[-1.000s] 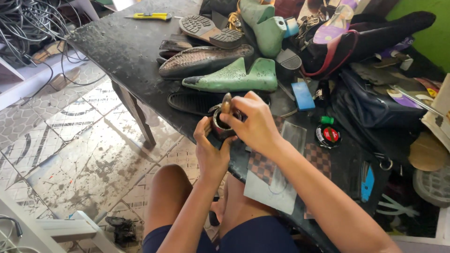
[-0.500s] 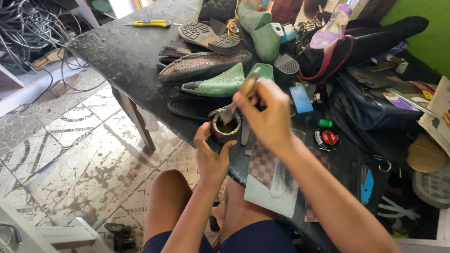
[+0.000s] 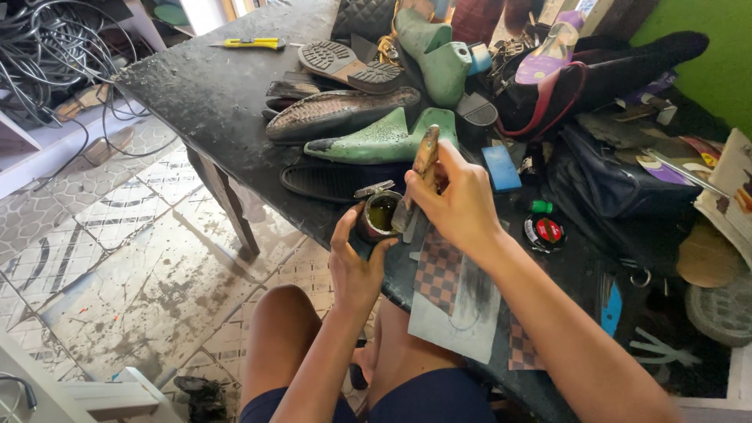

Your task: Apply adhesive to a shoe upper material and inspect the material.

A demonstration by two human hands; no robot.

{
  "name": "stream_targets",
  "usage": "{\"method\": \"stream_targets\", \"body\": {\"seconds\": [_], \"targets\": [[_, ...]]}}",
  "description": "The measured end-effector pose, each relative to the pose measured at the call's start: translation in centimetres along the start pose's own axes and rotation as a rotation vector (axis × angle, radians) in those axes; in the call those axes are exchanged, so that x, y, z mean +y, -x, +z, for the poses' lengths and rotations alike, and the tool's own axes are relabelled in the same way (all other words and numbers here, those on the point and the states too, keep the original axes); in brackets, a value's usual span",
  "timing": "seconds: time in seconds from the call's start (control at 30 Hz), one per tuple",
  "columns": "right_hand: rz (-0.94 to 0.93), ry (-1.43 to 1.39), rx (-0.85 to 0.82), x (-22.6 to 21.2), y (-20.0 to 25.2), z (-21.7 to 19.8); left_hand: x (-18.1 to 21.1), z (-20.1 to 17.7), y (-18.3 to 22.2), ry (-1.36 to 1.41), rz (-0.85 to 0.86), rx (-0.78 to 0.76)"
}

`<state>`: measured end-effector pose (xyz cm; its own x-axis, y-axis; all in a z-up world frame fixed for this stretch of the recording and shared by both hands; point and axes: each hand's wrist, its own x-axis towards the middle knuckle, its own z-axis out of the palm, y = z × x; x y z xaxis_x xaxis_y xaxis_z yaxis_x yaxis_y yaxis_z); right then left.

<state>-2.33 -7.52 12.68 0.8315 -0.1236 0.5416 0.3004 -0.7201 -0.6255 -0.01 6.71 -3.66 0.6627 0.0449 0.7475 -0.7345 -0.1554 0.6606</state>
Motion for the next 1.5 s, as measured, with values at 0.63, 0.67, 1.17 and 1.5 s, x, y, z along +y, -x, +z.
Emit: {"method": "stream_targets", "body": {"seconds": [0.63, 0.67, 1.17, 1.5], "targets": [[0.519, -1.475, -0.020, -1.3, -4.7, -5.9, 0.3, -0.2, -0.2, -0.056, -0.108, -0.017], [0.428, -1.488, 0.039, -2.3, -5.6, -7.6, 0.3, -0.2, -0.2, -0.071, -0.132, -0.015], [0.159, -1.275, 0.293, 14.8, -0.7, -28.2, 0.8, -0.5, 0.0, -0.097, -0.225, -0.053], [0.284, -0.981, 0.346, 6.8, 1.7, -26.2, 1.3, -2.2, 2.8, 0.188, -0.067, 0.160]]}}
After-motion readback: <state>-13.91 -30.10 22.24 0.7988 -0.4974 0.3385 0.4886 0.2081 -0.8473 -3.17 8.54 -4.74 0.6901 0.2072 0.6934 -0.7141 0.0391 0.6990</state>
